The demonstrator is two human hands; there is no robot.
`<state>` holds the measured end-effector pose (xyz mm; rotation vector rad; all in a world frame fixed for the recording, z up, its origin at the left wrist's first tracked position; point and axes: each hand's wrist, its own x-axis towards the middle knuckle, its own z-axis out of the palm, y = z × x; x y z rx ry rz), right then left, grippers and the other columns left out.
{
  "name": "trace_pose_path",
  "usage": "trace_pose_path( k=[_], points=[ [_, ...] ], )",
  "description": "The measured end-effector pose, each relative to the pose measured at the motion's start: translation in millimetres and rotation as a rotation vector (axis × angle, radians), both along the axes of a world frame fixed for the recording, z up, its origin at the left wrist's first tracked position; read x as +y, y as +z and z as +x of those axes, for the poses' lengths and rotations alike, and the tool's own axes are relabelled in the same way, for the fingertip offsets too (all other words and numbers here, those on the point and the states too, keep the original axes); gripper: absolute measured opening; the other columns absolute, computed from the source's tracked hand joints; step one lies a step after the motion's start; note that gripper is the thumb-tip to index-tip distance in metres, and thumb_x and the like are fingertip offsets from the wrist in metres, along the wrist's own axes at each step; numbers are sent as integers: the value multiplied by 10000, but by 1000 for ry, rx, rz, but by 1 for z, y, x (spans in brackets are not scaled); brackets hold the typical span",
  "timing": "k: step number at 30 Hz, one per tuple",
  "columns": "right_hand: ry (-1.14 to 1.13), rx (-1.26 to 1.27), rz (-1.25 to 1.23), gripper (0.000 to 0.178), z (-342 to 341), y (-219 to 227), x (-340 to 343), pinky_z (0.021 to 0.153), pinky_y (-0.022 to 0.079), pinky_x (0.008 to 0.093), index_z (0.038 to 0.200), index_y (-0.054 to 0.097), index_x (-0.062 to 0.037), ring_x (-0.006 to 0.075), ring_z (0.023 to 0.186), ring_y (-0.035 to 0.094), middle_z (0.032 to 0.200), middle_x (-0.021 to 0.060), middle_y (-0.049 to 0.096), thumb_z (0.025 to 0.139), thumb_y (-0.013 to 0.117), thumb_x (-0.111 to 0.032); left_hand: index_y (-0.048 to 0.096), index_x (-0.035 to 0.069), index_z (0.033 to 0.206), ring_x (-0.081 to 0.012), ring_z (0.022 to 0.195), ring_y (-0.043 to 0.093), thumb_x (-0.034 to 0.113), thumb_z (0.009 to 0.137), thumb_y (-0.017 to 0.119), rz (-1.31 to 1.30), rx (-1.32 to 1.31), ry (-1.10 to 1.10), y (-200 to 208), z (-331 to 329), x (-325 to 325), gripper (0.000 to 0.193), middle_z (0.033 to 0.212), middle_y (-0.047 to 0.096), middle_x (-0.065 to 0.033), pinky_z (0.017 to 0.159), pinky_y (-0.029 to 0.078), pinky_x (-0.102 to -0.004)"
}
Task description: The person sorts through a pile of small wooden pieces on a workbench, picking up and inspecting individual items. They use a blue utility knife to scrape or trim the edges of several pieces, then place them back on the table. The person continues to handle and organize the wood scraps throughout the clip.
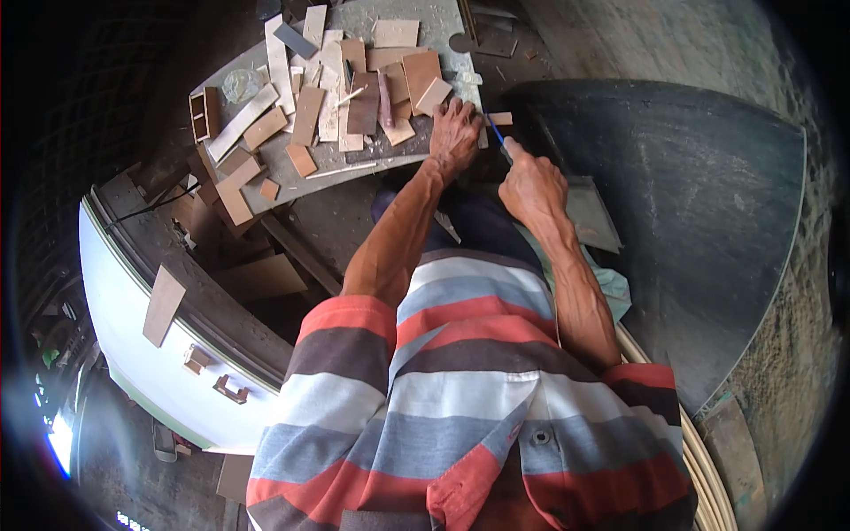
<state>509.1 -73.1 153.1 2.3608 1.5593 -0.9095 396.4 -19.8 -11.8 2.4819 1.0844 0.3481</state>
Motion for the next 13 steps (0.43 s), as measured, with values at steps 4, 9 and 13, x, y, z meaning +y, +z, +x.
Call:
trace_pose_path(
  k=[4, 9, 13],
  points=[
    [-25, 26, 40, 424, 3, -25, 10, 809, 498, 527, 1194, 588, -56, 452, 890, 649, 887, 293, 662, 774, 537, -88, 685, 159, 1000, -267, 1032, 474, 174, 694, 618, -7, 32, -3, 5, 3, 0, 313, 1019, 542, -58, 848, 344, -455],
    [-4, 20, -7, 452, -2, 6, -7, 806, 503, 517, 1214, 581, -62, 453, 882, 650, 874, 289, 664, 764, 550, -86, 686, 160, 1010, -271, 1043, 468, 185, 675, 633, -9, -9, 6, 0, -3, -7, 340, 1034, 540, -60, 853, 337, -467],
    [-24, 3, 3, 499, 4, 1, -2, 820, 501, 512, 1259, 564, -86, 449, 884, 653, 888, 296, 662, 760, 562, -96, 685, 141, 1007, -272, 1049, 467, 183, 656, 641, 28, -14, 10, -1, 1, 1, 356, 1040, 540, -70, 847, 338, -472]
  ],
)
